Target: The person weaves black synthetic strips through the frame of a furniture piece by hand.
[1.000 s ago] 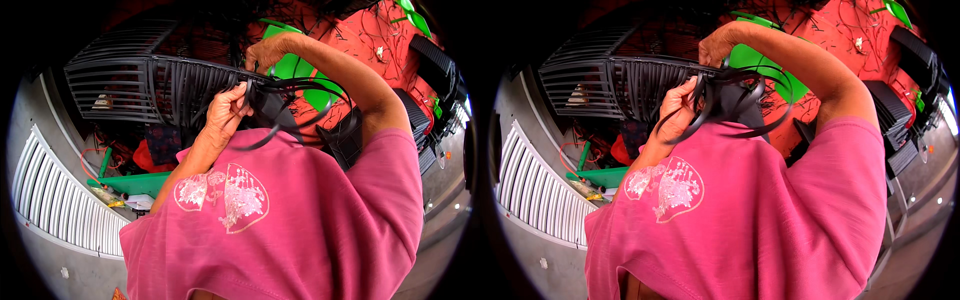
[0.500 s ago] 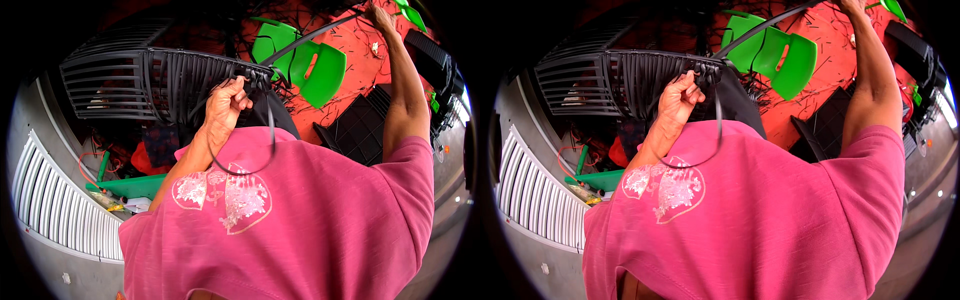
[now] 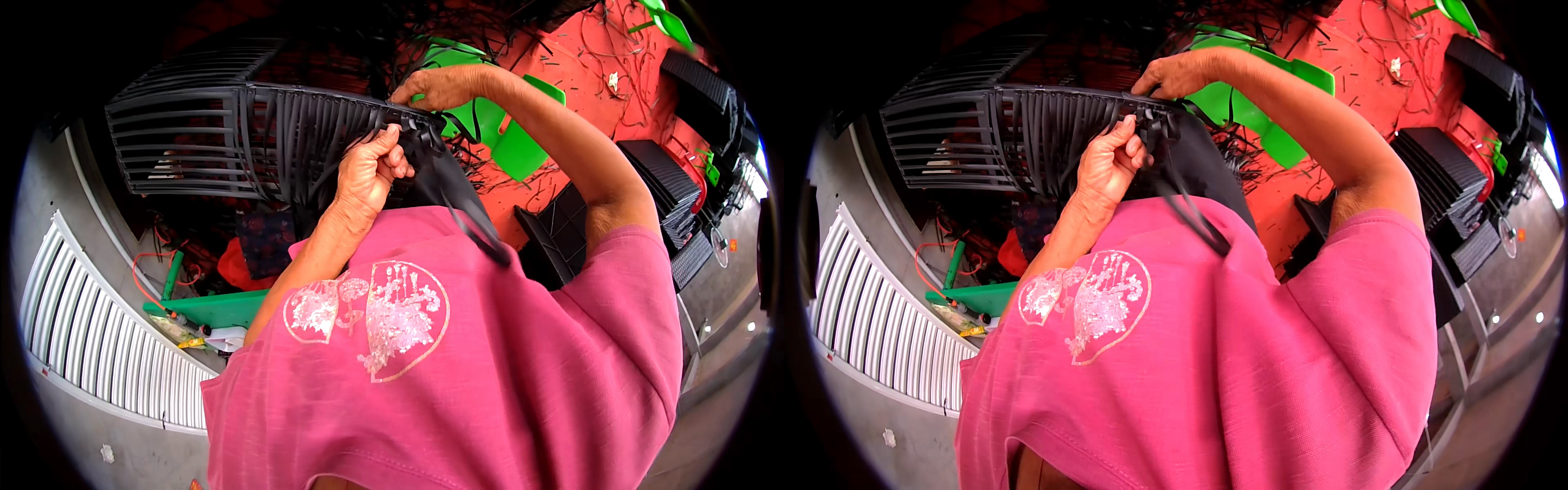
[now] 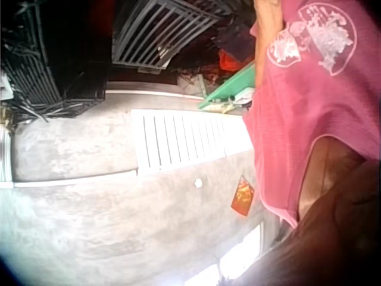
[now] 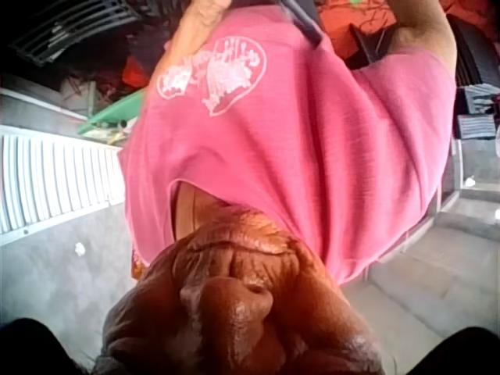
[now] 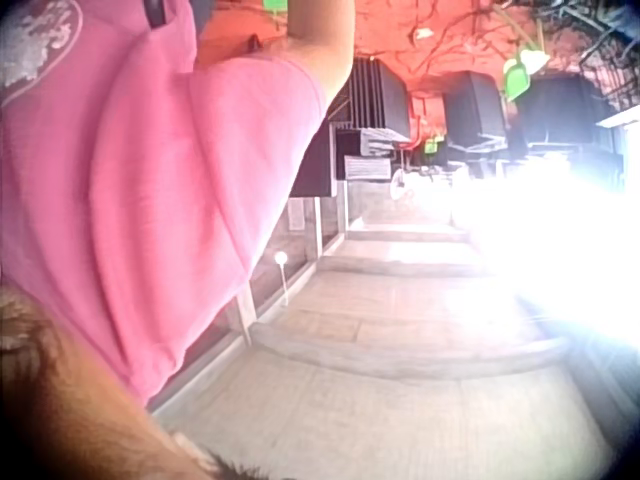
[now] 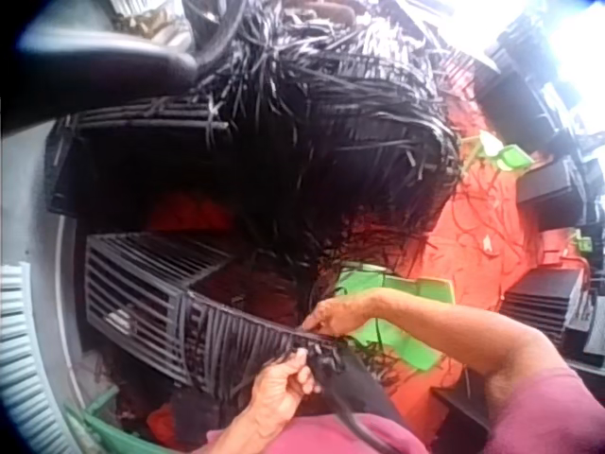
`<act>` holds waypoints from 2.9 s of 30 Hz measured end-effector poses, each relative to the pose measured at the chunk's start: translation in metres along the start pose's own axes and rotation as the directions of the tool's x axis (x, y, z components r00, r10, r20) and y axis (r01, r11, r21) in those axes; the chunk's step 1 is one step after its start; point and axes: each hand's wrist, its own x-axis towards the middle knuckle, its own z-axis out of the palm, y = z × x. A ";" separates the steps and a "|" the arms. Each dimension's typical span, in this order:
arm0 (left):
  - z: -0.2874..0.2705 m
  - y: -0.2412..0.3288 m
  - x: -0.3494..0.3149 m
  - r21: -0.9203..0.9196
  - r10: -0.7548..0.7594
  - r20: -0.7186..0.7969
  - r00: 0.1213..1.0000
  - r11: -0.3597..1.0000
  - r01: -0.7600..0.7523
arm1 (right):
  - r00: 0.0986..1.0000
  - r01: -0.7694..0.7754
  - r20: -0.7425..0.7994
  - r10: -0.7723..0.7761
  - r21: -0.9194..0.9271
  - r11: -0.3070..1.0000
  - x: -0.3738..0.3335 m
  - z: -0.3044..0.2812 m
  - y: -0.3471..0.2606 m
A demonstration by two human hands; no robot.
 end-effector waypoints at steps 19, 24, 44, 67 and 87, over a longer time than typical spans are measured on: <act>0.000 -0.004 -0.003 0.192 0.208 0.008 0.978 0.960 -0.206 | 0.935 -0.212 -0.305 0.182 -0.067 0.975 0.025 -0.012 0.035; 0.001 0.000 -0.006 0.180 0.201 0.013 0.980 0.963 -0.200 | 0.953 -0.237 -0.113 0.280 0.292 0.927 -0.014 -0.004 -0.023; 0.000 0.003 -0.003 0.247 0.221 0.038 0.975 0.943 -0.223 | 0.661 -0.391 -0.717 0.222 -0.077 0.917 -0.026 0.074 -0.083; -0.008 -0.001 -0.001 -0.052 0.142 0.214 0.967 0.990 -0.134 | 0.494 -0.388 -0.850 0.182 -0.029 0.921 -0.028 0.091 -0.101; -0.012 -0.003 0.008 0.062 0.205 0.234 0.950 0.972 -0.225 | 0.477 -0.289 -0.879 0.020 -0.135 0.948 -0.011 0.074 -0.110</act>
